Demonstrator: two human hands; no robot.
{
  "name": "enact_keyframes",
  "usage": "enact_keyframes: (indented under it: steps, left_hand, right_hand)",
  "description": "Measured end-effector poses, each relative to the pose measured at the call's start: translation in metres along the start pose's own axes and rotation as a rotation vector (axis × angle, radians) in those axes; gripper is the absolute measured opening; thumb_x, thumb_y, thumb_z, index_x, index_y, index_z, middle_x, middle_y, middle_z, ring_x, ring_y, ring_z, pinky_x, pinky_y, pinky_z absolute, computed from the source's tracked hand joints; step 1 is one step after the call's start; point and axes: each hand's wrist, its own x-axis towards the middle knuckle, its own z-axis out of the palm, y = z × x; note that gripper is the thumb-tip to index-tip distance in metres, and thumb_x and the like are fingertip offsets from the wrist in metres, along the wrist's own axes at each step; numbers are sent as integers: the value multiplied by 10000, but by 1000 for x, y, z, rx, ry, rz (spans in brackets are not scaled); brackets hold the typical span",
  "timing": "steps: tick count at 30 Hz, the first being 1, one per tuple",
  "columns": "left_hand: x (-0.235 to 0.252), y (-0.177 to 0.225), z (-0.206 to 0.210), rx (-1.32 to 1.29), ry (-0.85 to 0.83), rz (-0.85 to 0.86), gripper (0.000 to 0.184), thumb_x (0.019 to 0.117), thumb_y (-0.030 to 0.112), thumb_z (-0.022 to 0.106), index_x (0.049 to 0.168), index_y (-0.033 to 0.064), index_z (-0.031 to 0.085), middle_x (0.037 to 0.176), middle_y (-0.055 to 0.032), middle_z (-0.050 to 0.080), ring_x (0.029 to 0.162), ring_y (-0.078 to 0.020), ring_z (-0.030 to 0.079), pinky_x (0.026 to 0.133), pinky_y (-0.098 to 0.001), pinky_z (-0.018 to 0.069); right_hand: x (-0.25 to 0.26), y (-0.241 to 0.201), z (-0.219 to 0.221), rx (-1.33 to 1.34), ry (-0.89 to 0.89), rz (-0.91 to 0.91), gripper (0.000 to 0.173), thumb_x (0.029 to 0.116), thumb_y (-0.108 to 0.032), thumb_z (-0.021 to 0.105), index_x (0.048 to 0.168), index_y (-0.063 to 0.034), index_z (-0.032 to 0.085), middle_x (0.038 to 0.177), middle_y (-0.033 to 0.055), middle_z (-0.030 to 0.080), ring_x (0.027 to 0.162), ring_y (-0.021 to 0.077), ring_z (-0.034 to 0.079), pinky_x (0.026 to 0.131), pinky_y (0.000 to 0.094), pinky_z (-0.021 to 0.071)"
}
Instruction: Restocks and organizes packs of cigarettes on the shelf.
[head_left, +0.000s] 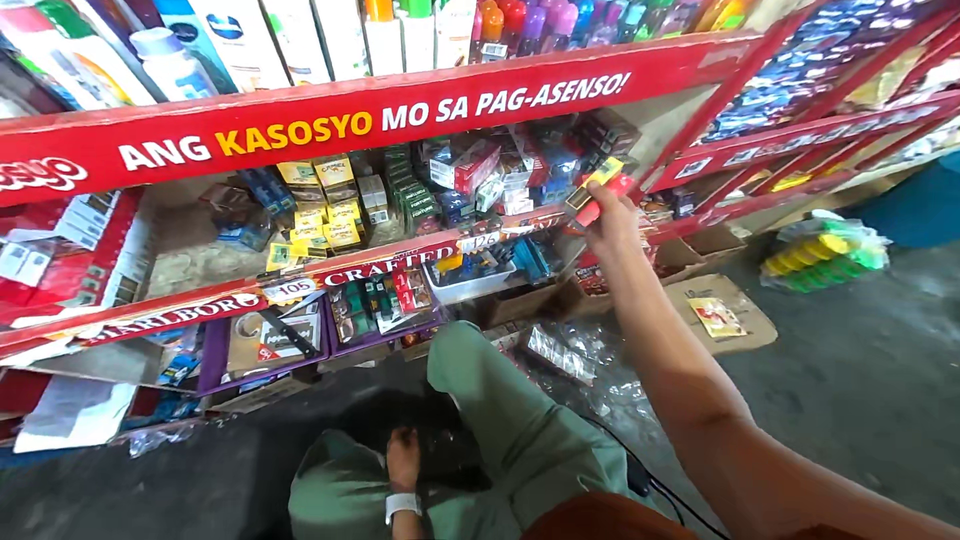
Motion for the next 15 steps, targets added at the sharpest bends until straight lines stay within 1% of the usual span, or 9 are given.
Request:
enact_keyframes:
  steps: [1,3,5,6,8,10,13,15]
  left_hand:
    - [0,2,0,18,-10,-2,360,1041,157,584,1300,-92,597,1220,-316,653,1182,-436,628,1052,-558,461]
    - [1,4,1,43,-36,-18,371,1041,169,585,1315,-80,593,1243,-308,648,1201,-432,623,1064,-552,460]
    - [3,5,1,57,-48,-27,375,1043,182,583,1323,-67,591,1248,-299,650,1202,-424,625,1062,-543,465]
    - [3,5,1,51,-51,-34,378,1044,188,582,1326,-63,589,1252,-299,646,1204,-423,623,1063,-543,466]
    - [1,5,1,35,-47,-47,376,1045,189,580,1328,-59,590,1264,-301,639,1217,-425,615,1069,-545,462]
    - [0,5,1,23,-36,-47,374,1046,194,581,1325,-54,594,1262,-293,645,1215,-414,620,1069,-538,465]
    - [-1,4,0,6,-32,-36,377,1042,180,576,1324,-69,593,1268,-296,640,1217,-412,618,1076,-538,462]
    - [-1,4,-1,17,-44,-46,386,1045,196,572,1331,-62,592,1281,-293,636,1225,-410,616,1077,-537,463]
  right_hand:
    - [-12,-1,7,-18,-65,26,429,986,-160,655,1346,-47,450,1090,80,634,921,149,677,810,330,598]
    - [-42,4,25,-66,-231,74,474,998,-162,644,1403,-68,415,1142,59,631,971,129,672,855,324,593]
    - [-65,17,50,-66,-347,138,402,1002,-122,624,1368,-75,462,1089,50,661,921,127,687,816,336,606]
    - [-75,23,64,-59,-402,176,379,1009,-104,603,1360,-76,463,1075,50,658,905,128,686,808,339,608]
    - [-93,34,88,-50,-483,227,374,1014,-105,589,1364,-73,462,1063,60,658,888,139,689,799,344,612]
    - [-106,43,108,-36,-541,265,390,1013,-133,603,1370,-83,454,1083,63,656,906,140,687,807,337,607]
    - [-122,58,136,-49,-630,291,478,989,-165,653,1413,-104,441,1173,76,646,982,158,677,845,346,595]
    - [-129,69,154,-158,-716,281,609,957,-247,706,1474,-152,400,1289,86,610,1079,191,646,894,389,570]
